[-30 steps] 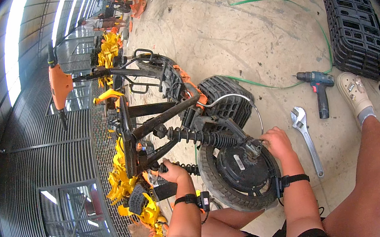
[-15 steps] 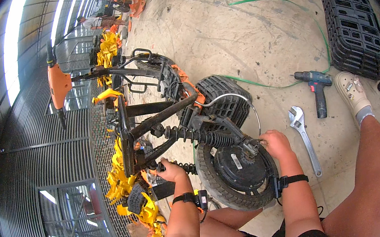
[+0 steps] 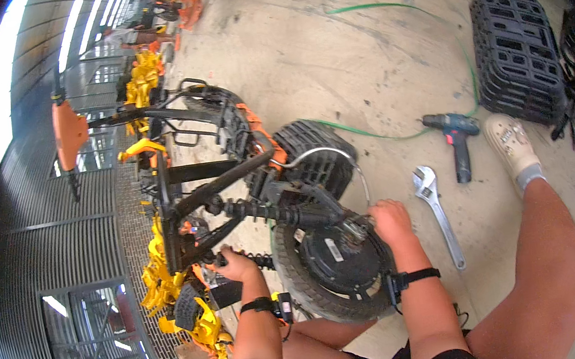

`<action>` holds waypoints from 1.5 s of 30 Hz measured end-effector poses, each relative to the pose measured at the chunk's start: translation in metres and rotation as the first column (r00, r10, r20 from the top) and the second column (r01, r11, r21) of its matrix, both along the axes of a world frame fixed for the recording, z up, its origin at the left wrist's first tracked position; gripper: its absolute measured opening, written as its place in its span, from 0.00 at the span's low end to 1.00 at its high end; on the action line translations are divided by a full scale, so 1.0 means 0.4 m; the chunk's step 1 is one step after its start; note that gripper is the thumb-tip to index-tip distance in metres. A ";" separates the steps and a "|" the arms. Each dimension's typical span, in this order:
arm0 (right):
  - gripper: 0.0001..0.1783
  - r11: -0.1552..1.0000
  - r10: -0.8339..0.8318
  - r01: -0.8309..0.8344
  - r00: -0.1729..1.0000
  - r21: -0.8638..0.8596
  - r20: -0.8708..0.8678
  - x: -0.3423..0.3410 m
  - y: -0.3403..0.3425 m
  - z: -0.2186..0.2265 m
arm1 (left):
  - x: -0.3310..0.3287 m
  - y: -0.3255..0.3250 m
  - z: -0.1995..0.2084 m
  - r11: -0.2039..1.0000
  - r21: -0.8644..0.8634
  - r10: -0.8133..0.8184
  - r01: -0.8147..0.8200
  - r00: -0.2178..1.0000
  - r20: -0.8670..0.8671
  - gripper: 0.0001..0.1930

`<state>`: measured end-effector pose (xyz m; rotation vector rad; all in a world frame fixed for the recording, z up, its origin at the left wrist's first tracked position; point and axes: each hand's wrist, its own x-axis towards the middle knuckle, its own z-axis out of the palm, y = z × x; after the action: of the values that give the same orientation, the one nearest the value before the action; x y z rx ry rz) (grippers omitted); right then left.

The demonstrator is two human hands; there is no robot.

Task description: The person sits on the floor in a workshop and assembles a scooter by attaching a wheel to the front fork. They use a wrench to tighten the axle nut and then spin the wheel to check its movement.

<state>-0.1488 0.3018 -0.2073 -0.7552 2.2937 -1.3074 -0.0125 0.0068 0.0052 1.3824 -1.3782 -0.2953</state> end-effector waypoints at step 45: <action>0.14 0.847 0.357 -0.459 0.864 0.267 0.354 -0.084 0.027 0.164 | 0.095 -0.095 -0.048 1.000 -0.016 -0.024 0.025 1.000 0.019 0.37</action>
<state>-0.1824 0.3125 -0.1416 -0.8125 1.9053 -0.7367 0.0255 -0.0310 -0.0141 1.3593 -1.4113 -0.2874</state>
